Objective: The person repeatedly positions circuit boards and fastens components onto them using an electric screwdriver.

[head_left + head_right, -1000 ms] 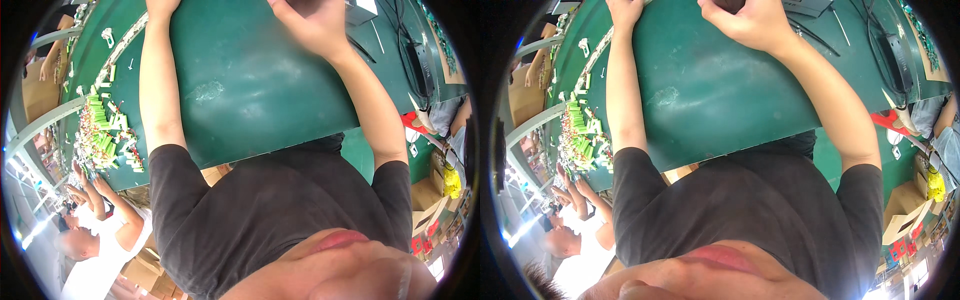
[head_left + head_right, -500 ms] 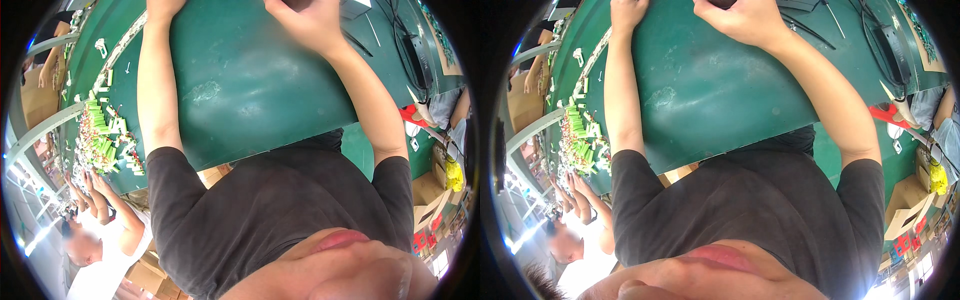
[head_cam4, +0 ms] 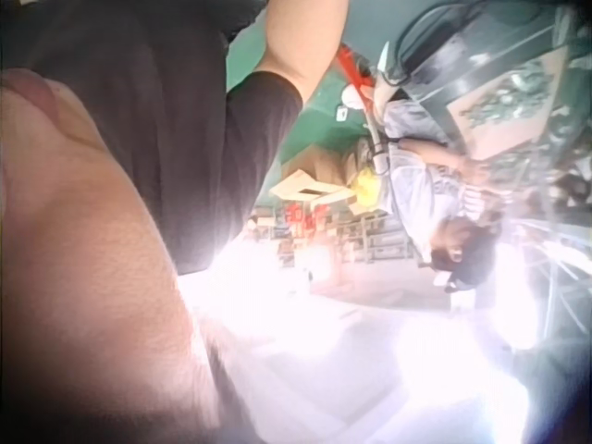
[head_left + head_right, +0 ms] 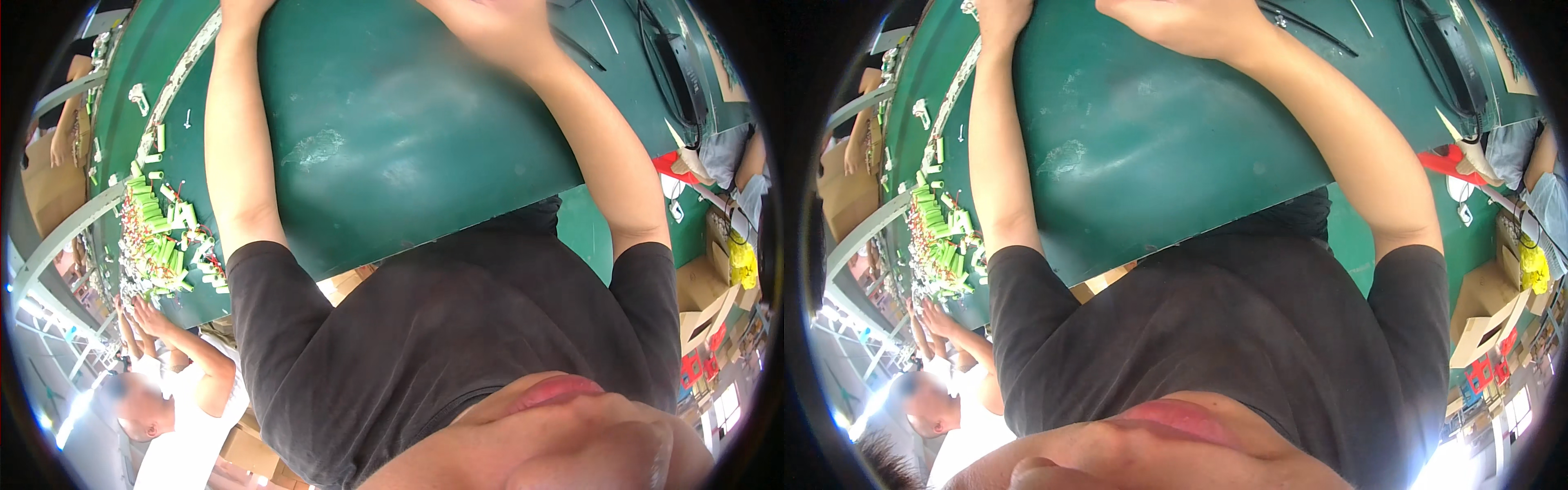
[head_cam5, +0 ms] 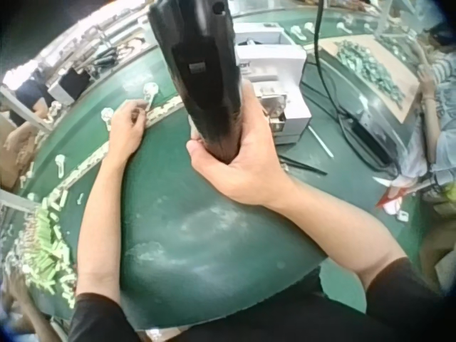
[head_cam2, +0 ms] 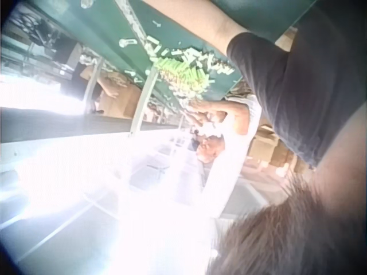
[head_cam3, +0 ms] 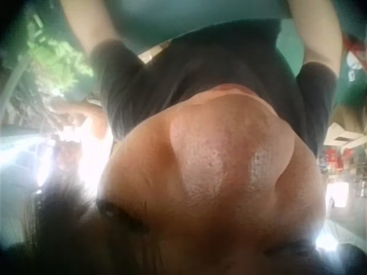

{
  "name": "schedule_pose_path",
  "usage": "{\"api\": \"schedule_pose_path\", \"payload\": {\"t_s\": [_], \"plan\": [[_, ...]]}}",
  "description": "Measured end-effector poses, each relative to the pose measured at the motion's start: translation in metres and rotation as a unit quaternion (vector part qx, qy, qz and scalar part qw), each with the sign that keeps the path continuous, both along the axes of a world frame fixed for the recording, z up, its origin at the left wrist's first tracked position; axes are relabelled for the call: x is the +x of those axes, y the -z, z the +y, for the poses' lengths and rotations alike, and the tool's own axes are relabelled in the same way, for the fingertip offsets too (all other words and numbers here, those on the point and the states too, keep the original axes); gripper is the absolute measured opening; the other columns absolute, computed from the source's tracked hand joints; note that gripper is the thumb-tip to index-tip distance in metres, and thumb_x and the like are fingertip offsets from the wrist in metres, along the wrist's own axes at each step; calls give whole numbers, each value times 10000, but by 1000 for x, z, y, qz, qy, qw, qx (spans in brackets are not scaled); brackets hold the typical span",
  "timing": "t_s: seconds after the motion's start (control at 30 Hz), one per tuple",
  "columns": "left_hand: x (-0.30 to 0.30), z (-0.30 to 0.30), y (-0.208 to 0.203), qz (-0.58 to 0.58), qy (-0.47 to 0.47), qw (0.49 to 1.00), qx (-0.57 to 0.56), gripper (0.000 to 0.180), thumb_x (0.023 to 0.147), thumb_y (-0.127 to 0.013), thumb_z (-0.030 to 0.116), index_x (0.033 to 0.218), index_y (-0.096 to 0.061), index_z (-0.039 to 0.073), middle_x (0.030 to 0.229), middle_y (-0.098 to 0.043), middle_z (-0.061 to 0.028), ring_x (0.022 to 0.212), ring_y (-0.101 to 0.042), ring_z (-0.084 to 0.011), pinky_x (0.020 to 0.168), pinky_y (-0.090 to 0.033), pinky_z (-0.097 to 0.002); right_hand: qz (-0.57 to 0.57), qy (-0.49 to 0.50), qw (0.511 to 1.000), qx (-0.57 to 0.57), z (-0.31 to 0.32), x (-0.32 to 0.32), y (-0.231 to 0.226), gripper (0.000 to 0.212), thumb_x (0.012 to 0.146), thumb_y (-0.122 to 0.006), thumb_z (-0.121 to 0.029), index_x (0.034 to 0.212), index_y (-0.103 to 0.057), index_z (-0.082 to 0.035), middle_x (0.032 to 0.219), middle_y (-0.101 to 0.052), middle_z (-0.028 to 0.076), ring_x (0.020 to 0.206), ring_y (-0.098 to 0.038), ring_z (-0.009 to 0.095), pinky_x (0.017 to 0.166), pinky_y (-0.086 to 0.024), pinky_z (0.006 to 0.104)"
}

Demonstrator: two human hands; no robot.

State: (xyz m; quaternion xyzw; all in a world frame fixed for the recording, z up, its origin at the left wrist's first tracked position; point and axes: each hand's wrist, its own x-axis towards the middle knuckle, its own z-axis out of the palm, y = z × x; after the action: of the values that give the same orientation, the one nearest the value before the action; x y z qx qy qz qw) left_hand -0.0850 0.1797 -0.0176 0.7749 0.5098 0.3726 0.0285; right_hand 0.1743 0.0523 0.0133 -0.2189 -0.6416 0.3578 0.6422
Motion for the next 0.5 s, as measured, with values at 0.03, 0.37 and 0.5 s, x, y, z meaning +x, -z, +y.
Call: {"api": "schedule_pose_path", "payload": {"t_s": [0.03,0.37,0.5], "plan": [[3,1,-2,-21,-15,1000,-16,181,948,-653,68,1105,-703,-6,930,-720,-172,816,-710,-278,762,-560,-366,20,-9,1000,-12,-1,0,0,601,863,-692,71,1383,-406,-22,990,-572,40,848,-581,106,761,-485,264],[33,-24,-38,43,12,998,49,95,905,-669,10,997,-694,12,869,-695,-135,779,-696,-244,739,-546,-340,40,-22,999,4,2,4,1,447,911,-718,28,1280,-474,-34,930,-561,2,789,-560,61,693,-458,234],[67,-86,-66,90,122,988,20,107,810,-690,-38,903,-659,5,813,-663,-143,733,-677,-284,705,-541,-363,62,-11,997,33,2,1,1,375,920,-719,22,1216,-492,-21,895,-606,12,720,-590,74,636,-477,226]]}}
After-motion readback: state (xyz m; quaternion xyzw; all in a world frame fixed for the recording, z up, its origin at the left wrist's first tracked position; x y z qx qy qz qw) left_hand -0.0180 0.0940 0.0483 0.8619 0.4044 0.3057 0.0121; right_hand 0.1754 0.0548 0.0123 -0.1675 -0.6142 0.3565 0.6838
